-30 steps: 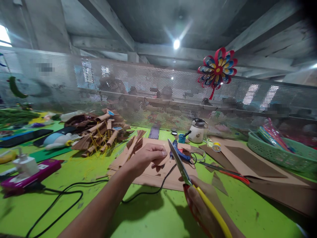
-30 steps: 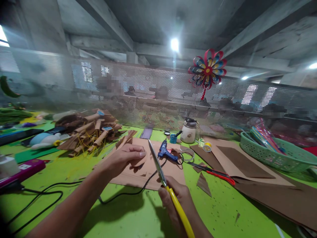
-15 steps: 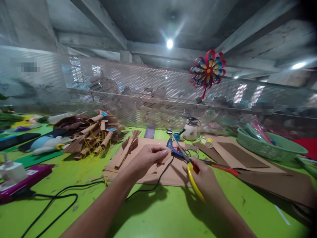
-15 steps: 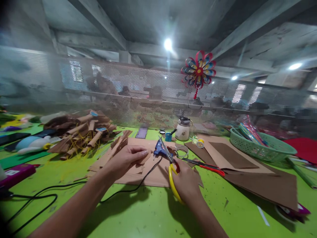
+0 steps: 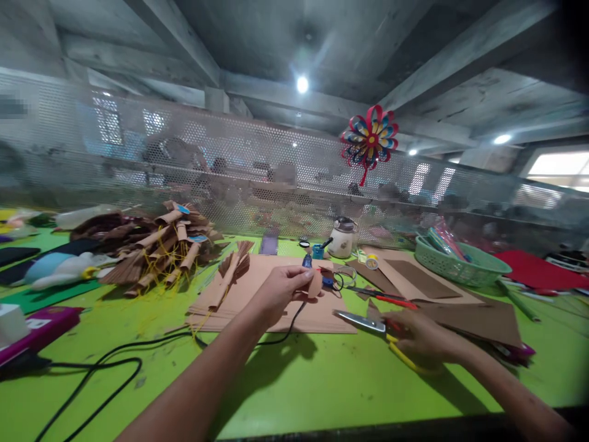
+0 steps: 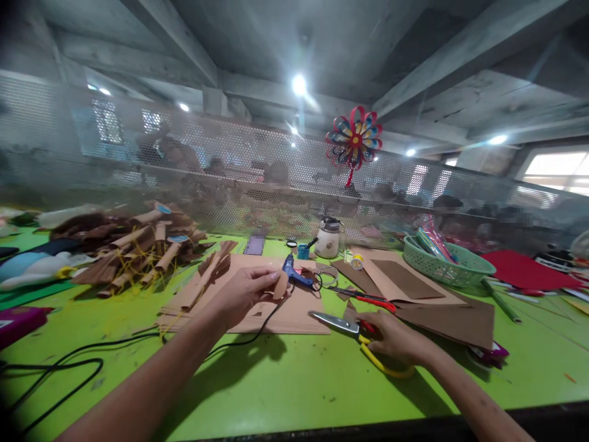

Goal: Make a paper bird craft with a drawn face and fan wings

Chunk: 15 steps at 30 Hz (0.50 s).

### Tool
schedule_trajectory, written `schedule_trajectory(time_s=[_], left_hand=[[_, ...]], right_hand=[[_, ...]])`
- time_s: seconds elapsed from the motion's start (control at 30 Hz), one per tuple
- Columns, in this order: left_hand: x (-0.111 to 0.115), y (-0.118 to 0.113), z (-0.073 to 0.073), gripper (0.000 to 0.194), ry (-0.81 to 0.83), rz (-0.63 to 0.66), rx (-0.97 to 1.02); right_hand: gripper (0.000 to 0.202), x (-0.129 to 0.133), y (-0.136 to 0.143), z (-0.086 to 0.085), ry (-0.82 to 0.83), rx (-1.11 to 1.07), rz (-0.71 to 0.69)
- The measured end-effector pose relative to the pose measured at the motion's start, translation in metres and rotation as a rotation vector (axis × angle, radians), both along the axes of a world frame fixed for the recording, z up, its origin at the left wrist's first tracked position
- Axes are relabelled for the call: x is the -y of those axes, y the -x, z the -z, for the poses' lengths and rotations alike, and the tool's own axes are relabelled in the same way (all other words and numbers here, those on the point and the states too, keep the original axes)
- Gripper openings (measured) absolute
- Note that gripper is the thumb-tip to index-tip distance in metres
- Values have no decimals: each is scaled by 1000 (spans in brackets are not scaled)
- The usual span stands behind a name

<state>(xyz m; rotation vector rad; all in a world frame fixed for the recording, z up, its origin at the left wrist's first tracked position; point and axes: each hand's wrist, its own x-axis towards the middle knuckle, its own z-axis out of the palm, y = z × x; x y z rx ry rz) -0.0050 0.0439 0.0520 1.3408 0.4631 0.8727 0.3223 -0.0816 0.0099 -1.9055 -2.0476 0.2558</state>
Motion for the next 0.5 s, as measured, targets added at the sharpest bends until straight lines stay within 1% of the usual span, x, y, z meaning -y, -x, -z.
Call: schedule_trajectory(time_s=[0.07, 0.1, 0.13, 0.17, 0.23, 0.3, 0.37, 0.43, 0.5], left_hand=[[-1, -2, 3, 32, -9, -19, 3], [-2, -2, 4, 30, -17, -26, 1], [-2, -3, 5, 28, -26, -33, -5], [-2, -3, 5, 27, -36, -37, -12], [-2, -3, 5, 29, -58, -45, -27], [-2, -3, 6, 31, -79, -53, -46], [-2, -4, 6, 31, -94, -63, -68], [-2, -4, 6, 31, -101, -80, -85], [-2, -4, 6, 29, -100, -100, -94]], right_hand=[[40, -4, 4, -14, -44, -3, 20], [35, -8, 12, -22, -98, -26, 27], [29, -12, 24, -29, -136, -88, 11], [28, -17, 39, -36, -142, -188, -21], [31, -30, 75, -45, -105, -427, -141], [36, -43, 113, -48, -64, -632, -231], [39, -55, 142, -45, -71, -755, -255], [39, -64, 158, -40, -132, -805, -221], [39, -70, 164, -35, -183, -841, -181]])
